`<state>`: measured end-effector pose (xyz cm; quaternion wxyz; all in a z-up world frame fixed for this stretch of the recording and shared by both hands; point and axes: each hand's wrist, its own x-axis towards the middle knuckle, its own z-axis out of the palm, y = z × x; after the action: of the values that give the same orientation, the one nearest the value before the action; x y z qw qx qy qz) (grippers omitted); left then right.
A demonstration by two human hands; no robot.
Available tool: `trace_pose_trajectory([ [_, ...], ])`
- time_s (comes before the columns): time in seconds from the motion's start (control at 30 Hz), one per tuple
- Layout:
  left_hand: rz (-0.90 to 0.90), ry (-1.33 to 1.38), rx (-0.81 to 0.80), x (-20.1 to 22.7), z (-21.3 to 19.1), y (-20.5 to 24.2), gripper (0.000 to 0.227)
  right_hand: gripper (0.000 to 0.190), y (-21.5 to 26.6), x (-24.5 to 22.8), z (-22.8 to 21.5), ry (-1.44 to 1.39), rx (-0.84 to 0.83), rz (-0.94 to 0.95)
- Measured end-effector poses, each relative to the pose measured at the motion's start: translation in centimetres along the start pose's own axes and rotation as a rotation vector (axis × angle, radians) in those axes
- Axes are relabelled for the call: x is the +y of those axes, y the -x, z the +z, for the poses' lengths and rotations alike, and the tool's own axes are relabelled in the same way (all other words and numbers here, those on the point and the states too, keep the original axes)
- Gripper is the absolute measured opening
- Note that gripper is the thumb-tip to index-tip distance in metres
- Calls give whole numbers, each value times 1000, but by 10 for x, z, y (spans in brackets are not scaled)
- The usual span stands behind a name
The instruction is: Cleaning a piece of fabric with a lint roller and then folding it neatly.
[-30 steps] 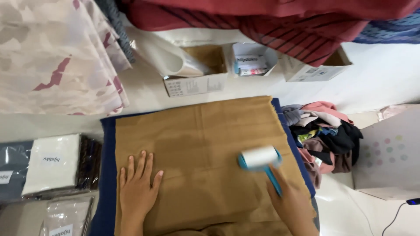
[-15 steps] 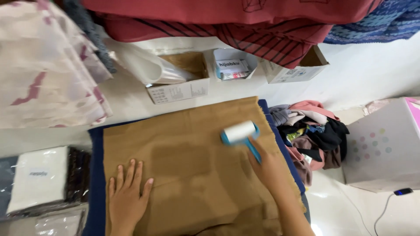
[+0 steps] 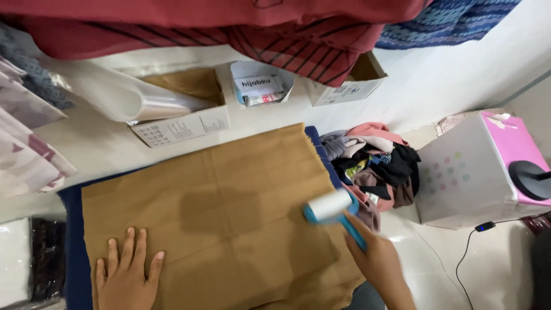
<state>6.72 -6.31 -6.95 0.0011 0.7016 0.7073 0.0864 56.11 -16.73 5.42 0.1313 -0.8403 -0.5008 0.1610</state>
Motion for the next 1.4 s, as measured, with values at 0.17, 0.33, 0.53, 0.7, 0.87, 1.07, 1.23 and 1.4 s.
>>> trace_pose_trajectory([
  [0.17,-11,-7,-32,-4,6,-3,77,52,-124,-50,17,-55,147,-281],
  [0.33,-17,15,-17,-3,6,-3,76,55,-191,-94,7,-93,78,-282],
  [0.53,-21,-32,12,-4,10,-2,76,51,-131,-48,-3,-72,65,-292],
  [0.7,-81,0,-157,2,-3,-5,76,52,-23,14,-17,-84,31,-116],
  [0.87,-57,1,-117,0,-1,-7,78,54,45,73,-28,-47,9,83],
  [1.07,-41,-62,11,-6,25,-4,79,52,29,74,-74,36,-199,107],
  [1.23,-16,-206,358,-20,76,-16,80,47,-33,17,-144,-481,377,-443],
  [1.4,-68,-273,364,-21,82,-25,76,38,-65,-112,-214,-598,351,-379],
])
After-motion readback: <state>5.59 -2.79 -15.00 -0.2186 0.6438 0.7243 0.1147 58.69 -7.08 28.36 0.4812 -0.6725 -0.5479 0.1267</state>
